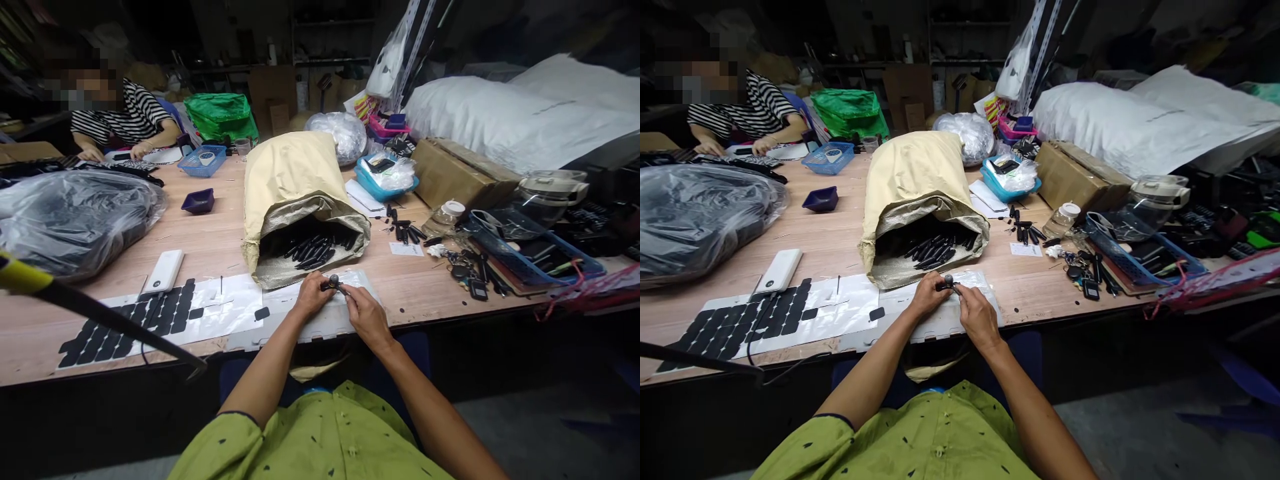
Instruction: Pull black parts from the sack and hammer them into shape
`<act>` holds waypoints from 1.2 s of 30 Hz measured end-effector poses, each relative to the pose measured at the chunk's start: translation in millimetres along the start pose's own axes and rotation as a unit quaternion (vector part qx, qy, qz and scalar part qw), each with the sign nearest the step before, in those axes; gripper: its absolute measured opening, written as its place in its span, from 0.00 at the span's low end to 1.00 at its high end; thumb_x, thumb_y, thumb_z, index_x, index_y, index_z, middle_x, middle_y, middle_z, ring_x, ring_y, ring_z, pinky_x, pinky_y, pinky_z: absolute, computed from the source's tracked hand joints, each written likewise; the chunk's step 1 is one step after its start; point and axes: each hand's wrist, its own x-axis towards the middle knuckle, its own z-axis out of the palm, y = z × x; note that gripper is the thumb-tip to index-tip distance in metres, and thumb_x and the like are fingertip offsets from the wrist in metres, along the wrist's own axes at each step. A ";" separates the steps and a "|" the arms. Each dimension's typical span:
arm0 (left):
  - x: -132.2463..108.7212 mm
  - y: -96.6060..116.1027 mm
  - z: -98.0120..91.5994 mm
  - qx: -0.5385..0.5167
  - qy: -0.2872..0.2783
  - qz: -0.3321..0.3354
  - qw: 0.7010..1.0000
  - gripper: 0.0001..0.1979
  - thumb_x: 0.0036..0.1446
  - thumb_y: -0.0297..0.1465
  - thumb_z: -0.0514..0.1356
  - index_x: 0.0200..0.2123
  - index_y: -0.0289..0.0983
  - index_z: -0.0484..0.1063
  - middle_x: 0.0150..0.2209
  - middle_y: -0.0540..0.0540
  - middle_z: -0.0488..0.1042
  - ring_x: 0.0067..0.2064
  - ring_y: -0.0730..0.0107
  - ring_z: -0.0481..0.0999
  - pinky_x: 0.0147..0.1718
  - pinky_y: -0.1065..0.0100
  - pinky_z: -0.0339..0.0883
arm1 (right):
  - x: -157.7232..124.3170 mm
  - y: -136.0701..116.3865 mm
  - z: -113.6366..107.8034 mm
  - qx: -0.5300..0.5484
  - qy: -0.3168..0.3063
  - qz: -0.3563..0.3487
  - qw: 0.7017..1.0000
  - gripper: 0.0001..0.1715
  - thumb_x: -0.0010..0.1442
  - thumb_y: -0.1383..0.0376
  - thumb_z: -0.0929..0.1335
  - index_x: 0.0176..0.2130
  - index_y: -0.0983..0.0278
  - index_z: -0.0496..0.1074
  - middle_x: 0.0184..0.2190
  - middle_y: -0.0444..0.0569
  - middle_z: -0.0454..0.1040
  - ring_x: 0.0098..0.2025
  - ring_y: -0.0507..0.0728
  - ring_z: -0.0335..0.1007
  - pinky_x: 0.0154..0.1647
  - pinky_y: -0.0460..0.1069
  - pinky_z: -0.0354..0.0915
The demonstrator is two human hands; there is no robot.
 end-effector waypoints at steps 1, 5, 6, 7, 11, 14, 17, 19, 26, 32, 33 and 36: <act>0.0 0.2 0.0 -0.003 0.000 -0.003 1.000 0.04 0.52 0.27 0.66 0.33 0.40 0.79 0.32 0.49 0.70 0.40 0.65 0.70 0.43 0.64 0.65 | 0.9 3.3 0.0 -0.003 0.005 0.004 1.000 0.22 0.65 0.69 0.59 0.51 0.59 0.75 0.43 0.50 0.77 0.44 0.55 0.73 0.45 0.47 0.67; -0.4 0.8 0.6 -0.012 0.007 -0.009 1.000 0.06 0.51 0.28 0.67 0.34 0.39 0.79 0.33 0.48 0.71 0.41 0.64 0.71 0.44 0.63 0.66 | 14.4 29.8 -8.9 -0.056 0.054 0.042 0.996 0.20 0.64 0.67 0.61 0.50 0.59 0.76 0.43 0.51 0.76 0.44 0.57 0.71 0.43 0.49 0.65; -0.6 1.2 0.9 -0.011 0.011 -0.009 1.000 0.05 0.51 0.28 0.67 0.34 0.39 0.79 0.34 0.48 0.72 0.41 0.64 0.71 0.44 0.63 0.66 | 19.0 39.1 -11.9 -0.078 0.065 0.056 0.993 0.20 0.64 0.68 0.61 0.50 0.59 0.76 0.42 0.51 0.75 0.44 0.57 0.70 0.43 0.49 0.64; -0.9 1.7 1.1 -0.010 0.014 -0.009 1.000 0.05 0.50 0.27 0.67 0.34 0.39 0.79 0.34 0.48 0.72 0.41 0.64 0.71 0.44 0.63 0.66 | 23.4 48.6 -14.4 -0.100 0.073 0.071 0.990 0.20 0.63 0.68 0.61 0.50 0.60 0.76 0.41 0.52 0.75 0.43 0.57 0.69 0.42 0.49 0.63; -2.8 3.9 2.3 -0.004 0.020 -0.014 1.000 0.04 0.50 0.27 0.66 0.32 0.38 0.77 0.34 0.48 0.72 0.42 0.64 0.71 0.44 0.63 0.65 | 34.9 79.2 -15.7 -0.167 0.080 0.109 0.977 0.18 0.61 0.70 0.63 0.47 0.62 0.77 0.36 0.51 0.72 0.39 0.57 0.64 0.38 0.49 0.57; -3.4 2.3 2.8 0.000 0.020 -0.009 1.000 0.04 0.50 0.27 0.66 0.32 0.38 0.77 0.34 0.48 0.72 0.42 0.64 0.71 0.44 0.63 0.65 | 36.8 86.0 -9.6 -0.217 0.085 0.109 0.966 0.16 0.62 0.70 0.64 0.47 0.62 0.76 0.35 0.51 0.70 0.39 0.57 0.61 0.36 0.49 0.53; -2.3 -1.1 1.5 0.010 0.015 0.010 1.000 0.05 0.51 0.27 0.66 0.34 0.39 0.76 0.34 0.48 0.72 0.42 0.64 0.70 0.44 0.63 0.65 | 37.2 83.7 -4.3 -0.255 0.084 0.103 0.958 0.16 0.62 0.69 0.64 0.48 0.62 0.75 0.35 0.52 0.69 0.40 0.58 0.60 0.35 0.49 0.50; -3.7 -1.1 -0.8 0.017 0.009 0.033 0.999 0.05 0.53 0.29 0.65 0.35 0.39 0.76 0.35 0.47 0.73 0.42 0.63 0.70 0.45 0.62 0.65 | 37.7 81.7 -2.7 -0.267 0.081 0.101 0.955 0.16 0.63 0.69 0.64 0.49 0.62 0.75 0.36 0.52 0.68 0.40 0.58 0.60 0.35 0.50 0.49; -80.0 20.8 5.3 -0.028 -0.066 0.200 0.977 0.13 0.66 0.38 0.54 0.47 0.38 0.71 0.41 0.43 0.76 0.43 0.64 0.74 0.45 0.65 0.66 | 38.6 80.5 -1.2 -0.275 0.076 0.104 0.953 0.16 0.63 0.68 0.63 0.49 0.63 0.74 0.36 0.53 0.68 0.40 0.59 0.60 0.34 0.50 0.49; -158.0 -4.0 37.7 -0.032 -0.228 0.098 0.968 0.14 0.65 0.40 0.53 0.47 0.40 0.72 0.39 0.46 0.79 0.40 0.66 0.78 0.43 0.68 0.68 | 39.1 80.0 1.5 -0.276 0.075 0.111 0.952 0.17 0.62 0.68 0.63 0.50 0.63 0.73 0.37 0.53 0.68 0.40 0.59 0.60 0.34 0.50 0.49; -160.1 -13.0 41.5 -0.019 -0.224 0.025 0.974 0.13 0.64 0.38 0.54 0.47 0.40 0.73 0.41 0.45 0.80 0.42 0.65 0.78 0.44 0.67 0.68 | 39.3 80.0 1.6 -0.277 0.075 0.110 0.952 0.17 0.62 0.68 0.63 0.50 0.63 0.73 0.37 0.53 0.68 0.40 0.59 0.60 0.34 0.50 0.49; -153.0 -38.4 47.1 0.052 -0.194 -0.191 0.961 0.14 0.62 0.34 0.55 0.49 0.41 0.74 0.47 0.42 0.79 0.49 0.60 0.78 0.47 0.65 0.69 | 39.9 79.7 1.6 -0.282 0.077 0.107 0.950 0.17 0.62 0.68 0.63 0.50 0.63 0.73 0.37 0.53 0.68 0.40 0.59 0.60 0.34 0.50 0.49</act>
